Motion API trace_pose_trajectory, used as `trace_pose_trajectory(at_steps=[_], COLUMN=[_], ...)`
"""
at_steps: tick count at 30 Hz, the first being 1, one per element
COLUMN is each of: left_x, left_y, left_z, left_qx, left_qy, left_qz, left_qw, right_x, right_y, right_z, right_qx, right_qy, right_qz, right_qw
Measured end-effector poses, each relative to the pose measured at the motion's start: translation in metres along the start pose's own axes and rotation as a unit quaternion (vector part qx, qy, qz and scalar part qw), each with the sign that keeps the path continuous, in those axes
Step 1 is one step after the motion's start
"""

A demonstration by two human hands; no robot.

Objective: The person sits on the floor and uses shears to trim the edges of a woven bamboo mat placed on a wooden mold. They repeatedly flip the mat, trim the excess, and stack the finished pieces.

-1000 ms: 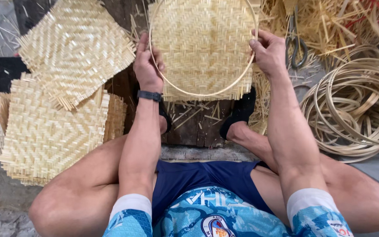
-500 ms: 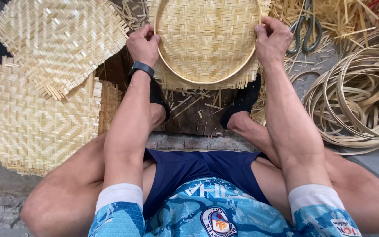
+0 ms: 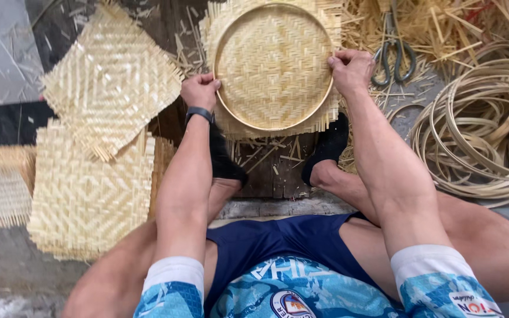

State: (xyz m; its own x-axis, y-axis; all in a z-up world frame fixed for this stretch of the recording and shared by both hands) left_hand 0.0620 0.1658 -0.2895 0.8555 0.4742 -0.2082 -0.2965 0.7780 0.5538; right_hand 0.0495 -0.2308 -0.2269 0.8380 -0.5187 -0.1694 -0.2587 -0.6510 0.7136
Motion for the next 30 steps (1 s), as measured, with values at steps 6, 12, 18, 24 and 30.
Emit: trace_pose_trajectory(at_steps=[6, 12, 18, 24, 30], left_x=[0.025, 0.046, 0.044, 0.04, 0.037], left_y=[-0.021, -0.042, -0.048, -0.04, -0.02], left_z=[-0.058, -0.082, -0.088, -0.072, 0.014], left_qx=[-0.097, -0.163, -0.098, -0.084, 0.095], left_qy=[0.049, 0.076, 0.082, 0.077, -0.123], left_qz=[-0.05, -0.108, -0.071, -0.057, -0.018], left_qw=[0.993, 0.978, 0.989, 0.992, 0.988], right_x=[0.008, 0.02, 0.036, 0.041, 0.014], right_y=[-0.008, -0.017, -0.026, -0.029, -0.004], right_z=[0.016, 0.025, 0.047, 0.055, 0.005], right_qx=[-0.014, -0.041, -0.047, -0.01, -0.045], right_qy=[-0.026, 0.108, 0.088, 0.052, 0.165], right_qz=[-0.037, -0.022, -0.015, -0.041, -0.008], right_qw=[0.999, 0.993, 0.995, 0.998, 0.985])
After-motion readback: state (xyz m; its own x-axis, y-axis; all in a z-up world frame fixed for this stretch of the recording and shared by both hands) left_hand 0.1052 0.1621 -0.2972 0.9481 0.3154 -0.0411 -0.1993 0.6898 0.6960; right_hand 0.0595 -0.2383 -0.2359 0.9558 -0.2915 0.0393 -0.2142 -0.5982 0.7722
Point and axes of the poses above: each hand's wrist, its own x-axis towards the middle knuckle, its own y-axis out of the back of the hand, z = x × y, the point moved 3 cm from there along x, towards the middle knuckle, and after that the axes turned 5 degrees about z, right-handed, at the moved point
